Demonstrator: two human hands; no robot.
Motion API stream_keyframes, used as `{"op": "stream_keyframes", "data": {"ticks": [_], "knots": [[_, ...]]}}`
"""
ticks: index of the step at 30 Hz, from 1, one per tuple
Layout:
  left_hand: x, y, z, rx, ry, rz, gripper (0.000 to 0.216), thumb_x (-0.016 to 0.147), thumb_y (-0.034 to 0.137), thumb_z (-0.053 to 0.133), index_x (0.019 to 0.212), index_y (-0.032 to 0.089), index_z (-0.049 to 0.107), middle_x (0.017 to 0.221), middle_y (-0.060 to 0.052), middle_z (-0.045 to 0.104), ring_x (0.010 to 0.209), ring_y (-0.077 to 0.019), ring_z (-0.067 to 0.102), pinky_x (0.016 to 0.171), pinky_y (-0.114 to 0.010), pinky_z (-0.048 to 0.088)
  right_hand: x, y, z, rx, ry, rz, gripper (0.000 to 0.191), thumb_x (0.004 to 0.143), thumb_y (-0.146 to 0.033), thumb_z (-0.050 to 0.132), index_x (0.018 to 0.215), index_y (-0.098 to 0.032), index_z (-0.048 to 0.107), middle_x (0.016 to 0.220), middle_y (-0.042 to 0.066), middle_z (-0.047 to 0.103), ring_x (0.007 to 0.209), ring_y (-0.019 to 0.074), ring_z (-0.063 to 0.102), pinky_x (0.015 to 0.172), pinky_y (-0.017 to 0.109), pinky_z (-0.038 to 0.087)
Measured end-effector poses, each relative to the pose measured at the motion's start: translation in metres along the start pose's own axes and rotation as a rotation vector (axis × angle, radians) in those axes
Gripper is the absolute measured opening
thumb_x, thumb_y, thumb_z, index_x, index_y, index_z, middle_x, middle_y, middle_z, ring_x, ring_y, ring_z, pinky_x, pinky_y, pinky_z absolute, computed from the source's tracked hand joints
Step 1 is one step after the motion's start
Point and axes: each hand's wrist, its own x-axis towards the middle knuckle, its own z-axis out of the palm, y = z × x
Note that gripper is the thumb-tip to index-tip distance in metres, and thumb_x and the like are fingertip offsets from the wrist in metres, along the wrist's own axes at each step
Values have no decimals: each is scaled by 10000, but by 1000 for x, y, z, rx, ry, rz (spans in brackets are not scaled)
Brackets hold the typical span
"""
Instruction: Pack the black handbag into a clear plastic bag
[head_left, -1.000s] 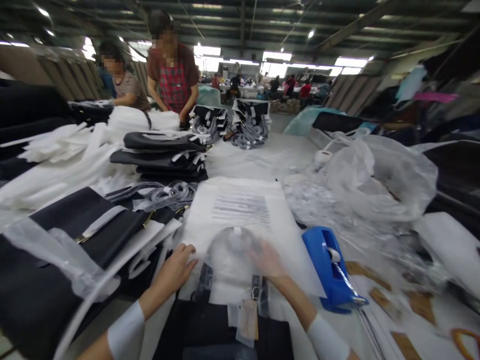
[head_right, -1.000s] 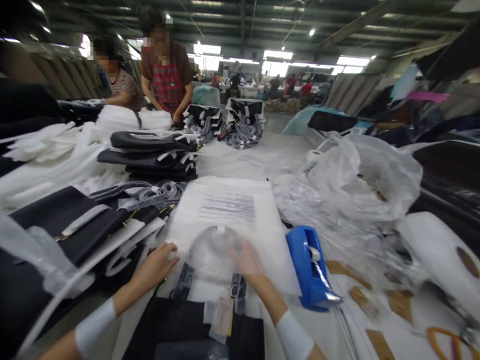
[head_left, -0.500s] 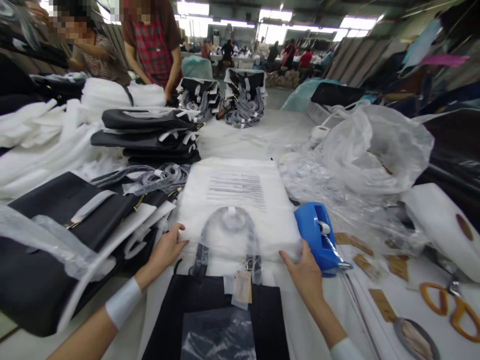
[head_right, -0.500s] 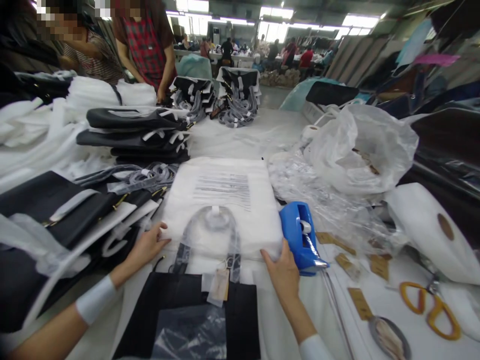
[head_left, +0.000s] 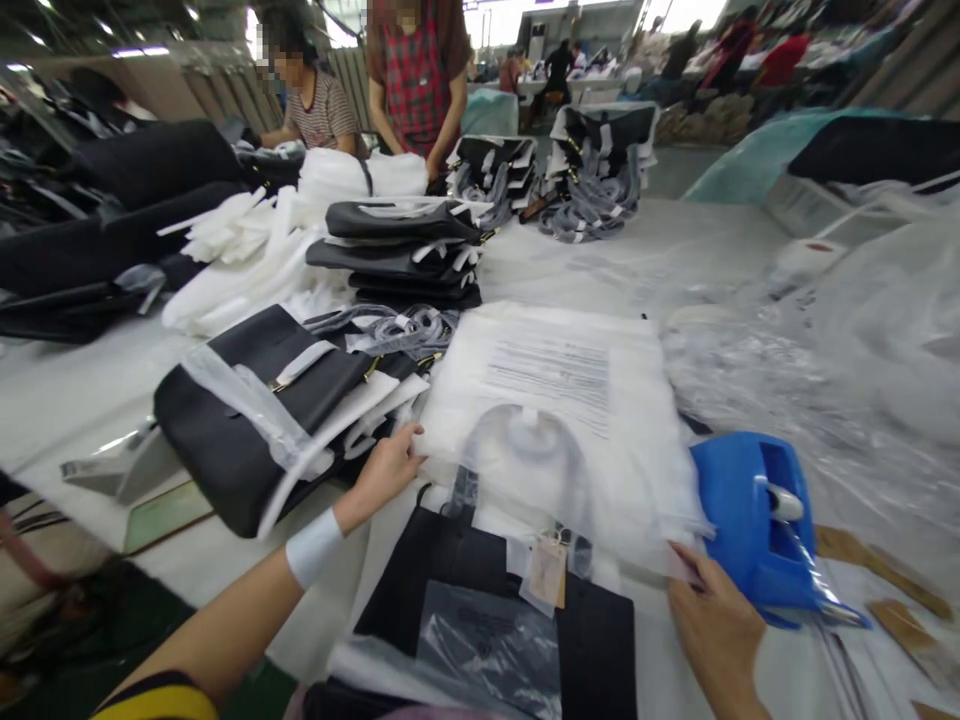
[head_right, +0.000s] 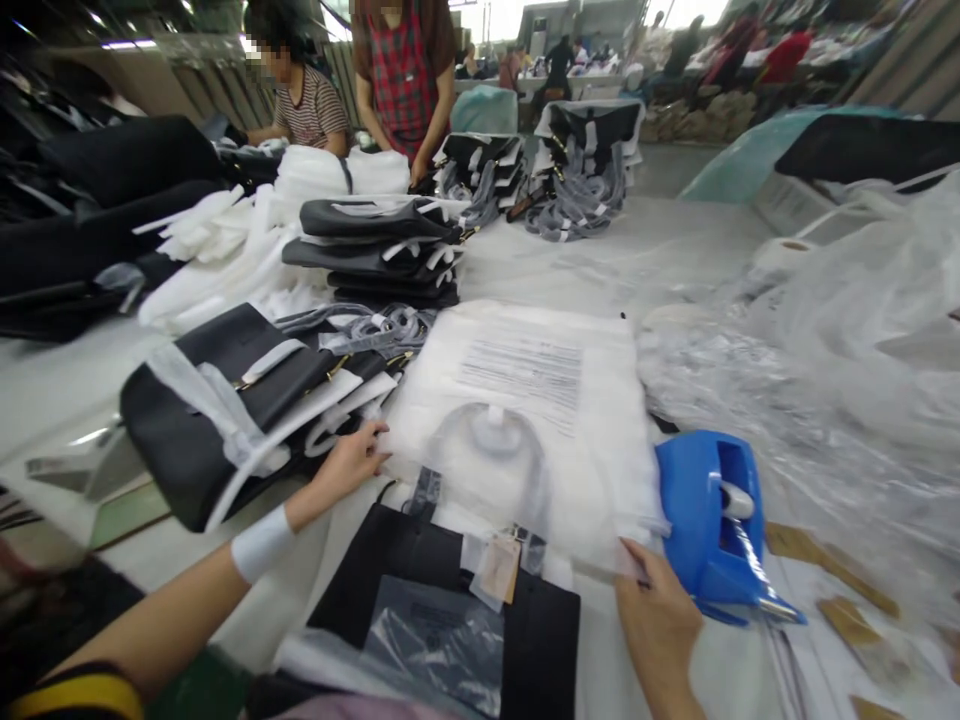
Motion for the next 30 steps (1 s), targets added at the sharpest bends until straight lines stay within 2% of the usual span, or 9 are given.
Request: {"op": "stream_keyframes", "data": {"ticks": [5,8,11,15,18,21,24,27,30], "knots": [[-27,-13,-4,-53,93,45,332,825,146,498,1143,175,587,689,25,635,621,-147,624,607,-241,455,-38,16,-8,49,-116,-183,408,768,-447,419,914,-210,717,943,69,739,858,264,701,734,351,544],[-30,-11,-9,-27,112,86,243,832,137,513,1030,181,647,858,-32,676,786,-171,641,740,-280,492,-41,13,-12,105,-177,-150,461,763,-545,450,947,-222,722,968,67,735,846,266,700,766,368,546],[-33,-4,-17,86,159,139,181,857,185,551,1001,185,661,984,-74,650,950,-218,609,874,-347,473,-36,4,-15,135,-243,0,526,686,-631,500,955,-244,736,974,69,741,807,288,700,771,399,547],[-52,-1,-18,218,205,107,249,935,326,493,1095,188,624,911,-72,625,866,-220,610,815,-354,493,-33,-7,-16,135,-336,345,597,608,-654,519,975,-239,741,817,69,756,785,326,704,758,438,544],[-75,-8,-12,202,279,28,357,935,412,481,1195,184,571,981,-92,613,900,-236,608,821,-370,496,-34,-15,-19,197,-437,454,656,613,-637,532,1078,-212,714,720,48,745,822,325,709,811,433,531],[-92,-17,-2,91,277,-96,395,917,450,488,1200,186,563,1008,-99,612,901,-242,619,817,-381,498,-33,-25,-28,227,-452,386,715,575,-639,593,1141,-214,697,892,67,758,889,335,698,793,420,534],[-100,-18,10,-206,198,-228,502,880,475,535,1284,186,457,918,-61,661,794,-216,645,747,-355,507,-32,-36,-36,354,-444,390,756,570,-625,650,1184,-185,671,1092,96,721,916,326,698,797,395,548],[-101,-10,19,-531,202,-299,515,846,452,585,1250,193,399,920,-45,705,793,-191,670,742,-319,510,-36,-47,-39,476,-510,535,820,580,-591,694,1244,-116,621,777,69,740,768,307,721,755,379,572],[-99,-5,23,-579,183,-274,378,800,421,642,1067,189,508,939,-51,708,852,-193,665,777,-302,500,-45,-51,-35,575,-509,613,857,607,-575,703,1298,-85,573,592,14,676,703,288,717,718,371,592]]}}
